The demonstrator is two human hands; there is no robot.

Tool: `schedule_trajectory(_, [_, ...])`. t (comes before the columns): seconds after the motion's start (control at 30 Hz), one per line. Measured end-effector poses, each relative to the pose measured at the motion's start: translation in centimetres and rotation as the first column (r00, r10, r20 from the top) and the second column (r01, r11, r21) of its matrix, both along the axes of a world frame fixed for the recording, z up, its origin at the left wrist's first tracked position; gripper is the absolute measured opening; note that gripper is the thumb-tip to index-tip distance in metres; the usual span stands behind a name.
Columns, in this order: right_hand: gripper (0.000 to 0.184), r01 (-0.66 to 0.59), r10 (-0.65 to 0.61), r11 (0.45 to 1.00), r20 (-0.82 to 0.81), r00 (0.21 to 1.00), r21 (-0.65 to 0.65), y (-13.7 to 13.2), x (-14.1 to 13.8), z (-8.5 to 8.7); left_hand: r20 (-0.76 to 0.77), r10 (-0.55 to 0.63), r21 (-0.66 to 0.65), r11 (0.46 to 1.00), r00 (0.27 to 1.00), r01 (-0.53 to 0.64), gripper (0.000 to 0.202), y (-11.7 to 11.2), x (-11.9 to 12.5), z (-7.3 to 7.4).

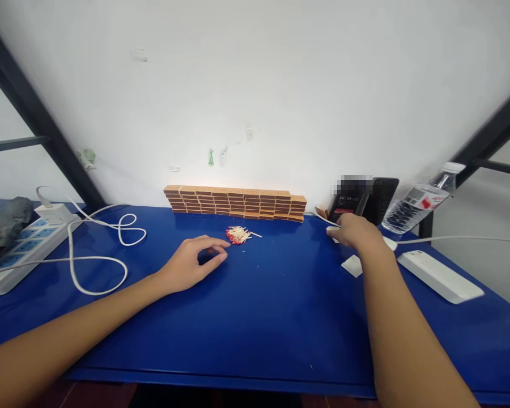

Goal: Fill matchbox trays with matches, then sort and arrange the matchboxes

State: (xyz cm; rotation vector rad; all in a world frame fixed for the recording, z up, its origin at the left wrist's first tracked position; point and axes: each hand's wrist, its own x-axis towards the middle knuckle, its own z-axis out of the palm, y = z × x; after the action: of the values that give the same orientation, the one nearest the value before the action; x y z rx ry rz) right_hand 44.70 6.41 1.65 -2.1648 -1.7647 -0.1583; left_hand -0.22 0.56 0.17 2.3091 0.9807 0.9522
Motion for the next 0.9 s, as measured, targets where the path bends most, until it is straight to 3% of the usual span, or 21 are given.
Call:
schedule_trajectory(0.1, [0.033, -0.190, 0.177, 0.977, -0.132, 0.975, -0.095, -0.6, -3.6, 1.1, 0.000, -0.017, 0.015, 1.000, 1.000, 0.017, 0.026, 0.0, 0.0, 0.0])
schedule_trajectory(0.2, [0.041, -0.405, 0.363, 0.912, -0.325, 0.873, -0.069, -2.0, -8.5, 2.1, -0.013, -0.033, 0.034, 0.999, 0.999, 0.034, 0.025, -0.1, 0.0, 0.1])
schedule_trajectory(0.3, [0.046, -0.619, 0.542, 0.785, -0.462, 0.702, -0.021, -4.1, -14.0, 2.6, -0.027, -0.016, 0.080, 0.997, 1.000, 0.018, 0.028, -0.3, 0.0, 0.2])
schedule_trajectory(0.4, [0.048, -0.764, 0.642, 0.645, -0.547, 0.537, 0.007, -6.1, -18.2, 2.5, -0.098, -0.014, 0.127, 0.992, 0.995, 0.026, 0.044, -0.5, 0.0, 0.4])
schedule_trajectory(0.47, [0.046, -0.796, 0.661, 0.605, -0.581, 0.475, 0.038, -6.5, -19.4, 2.1, -0.149, -0.042, 0.135, 0.989, 0.988, 0.062, 0.051, -0.6, 0.1, 0.5])
schedule_trajectory(0.53, [0.035, -0.743, 0.649, 0.666, -0.545, 0.532, 0.067, -5.9, -19.2, 1.3, -0.163, -0.065, 0.126, 0.988, 0.984, 0.086, 0.053, -0.6, 0.1, 0.5])
schedule_trajectory(0.6, [0.027, -0.625, 0.603, 0.773, -0.433, 0.670, 0.109, -4.4, -18.1, 0.3, -0.170, -0.083, 0.110, 0.989, 0.982, 0.102, 0.051, -0.6, 0.1, 0.5])
schedule_trajectory(0.67, [0.025, -0.536, 0.555, 0.830, -0.327, 0.765, 0.155, -2.7, -16.8, -0.8, -0.184, -0.098, 0.107, 0.987, 0.978, 0.119, 0.046, -0.6, 0.1, 0.6])
schedule_trajectory(0.8, [0.027, -0.529, 0.532, 0.842, -0.319, 0.784, 0.104, -0.7, -15.8, -2.3, -0.218, -0.091, 0.132, 0.984, 0.972, 0.122, 0.045, -0.5, 0.1, 0.7])
schedule_trajectory(0.9, [0.020, -0.551, 0.535, 0.833, -0.316, 0.784, 0.043, -0.6, -16.2, -2.4, -0.227, -0.095, 0.148, 0.980, 0.969, 0.131, 0.043, -0.4, 0.0, 0.7])
